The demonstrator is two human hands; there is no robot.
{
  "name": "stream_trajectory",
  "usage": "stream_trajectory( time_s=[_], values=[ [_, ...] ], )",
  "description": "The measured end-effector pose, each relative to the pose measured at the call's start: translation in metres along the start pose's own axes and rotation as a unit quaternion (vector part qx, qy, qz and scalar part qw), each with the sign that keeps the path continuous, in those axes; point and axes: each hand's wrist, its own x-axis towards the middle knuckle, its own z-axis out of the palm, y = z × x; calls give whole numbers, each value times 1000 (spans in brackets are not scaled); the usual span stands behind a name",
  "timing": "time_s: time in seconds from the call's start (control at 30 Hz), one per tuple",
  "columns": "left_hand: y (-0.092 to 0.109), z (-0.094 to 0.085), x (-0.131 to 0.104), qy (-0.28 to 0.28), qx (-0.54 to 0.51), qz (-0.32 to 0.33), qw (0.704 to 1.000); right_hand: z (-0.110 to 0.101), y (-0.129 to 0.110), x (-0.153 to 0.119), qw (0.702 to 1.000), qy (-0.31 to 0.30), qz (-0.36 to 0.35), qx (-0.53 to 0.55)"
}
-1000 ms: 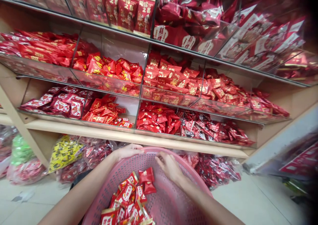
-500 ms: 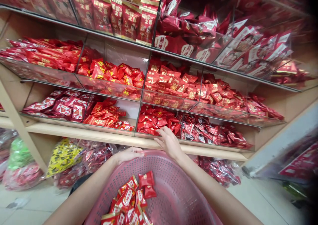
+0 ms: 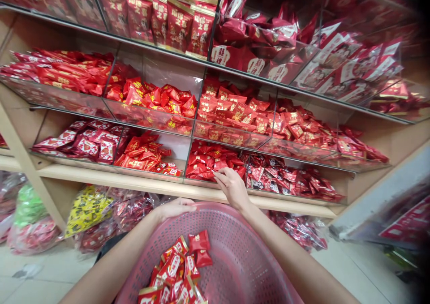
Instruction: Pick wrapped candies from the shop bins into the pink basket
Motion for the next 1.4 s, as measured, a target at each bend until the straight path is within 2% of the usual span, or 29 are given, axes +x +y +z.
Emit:
stream_trajectory(
  time_s=[0.17, 0.3, 0.37, 0.43, 0.53, 0.63, 0.73, 0.83, 0.9, 0.97, 1.13, 1.4],
  values=[
    [1, 1, -3, 11, 13, -5, 1000, -11, 8, -5, 996, 52, 12, 65],
    [-3, -2, 1, 0, 10, 1, 1000, -31, -5, -20, 981, 102, 39, 162],
    [-5, -3, 4, 2, 7, 1, 1000, -37, -16, -34, 968, 100, 70, 220],
    [-7, -4, 6, 6, 4, 3, 1000, -33, -27, -50, 950, 68, 117, 281],
    [-7, -3, 6, -1, -5, -1, 1000, -7, -36, -79, 904, -19, 206, 374],
    [-6, -2, 6, -1, 7, -5, 1000, 30, -36, -102, 830, -91, 296, 464],
    [-5, -3, 7, 4, 32, 1, 999, 55, -31, -114, 768, -130, 367, 509],
    [-5, -5, 7, 9, 41, -2, 999, 63, -27, -117, 721, -170, 415, 529],
    [-5, -5, 6, 12, 41, -5, 999, 62, -27, -118, 683, -204, 444, 543],
    [-4, -5, 5, 14, 50, -4, 999, 60, -27, -120, 657, -232, 464, 547],
    [-1, -3, 3, 15, 65, -1, 998, 58, -26, -131, 643, -283, 491, 515],
    [4, 1, 2, 15, 59, -1, 998, 59, -18, -142, 668, -319, 487, 463]
  ],
)
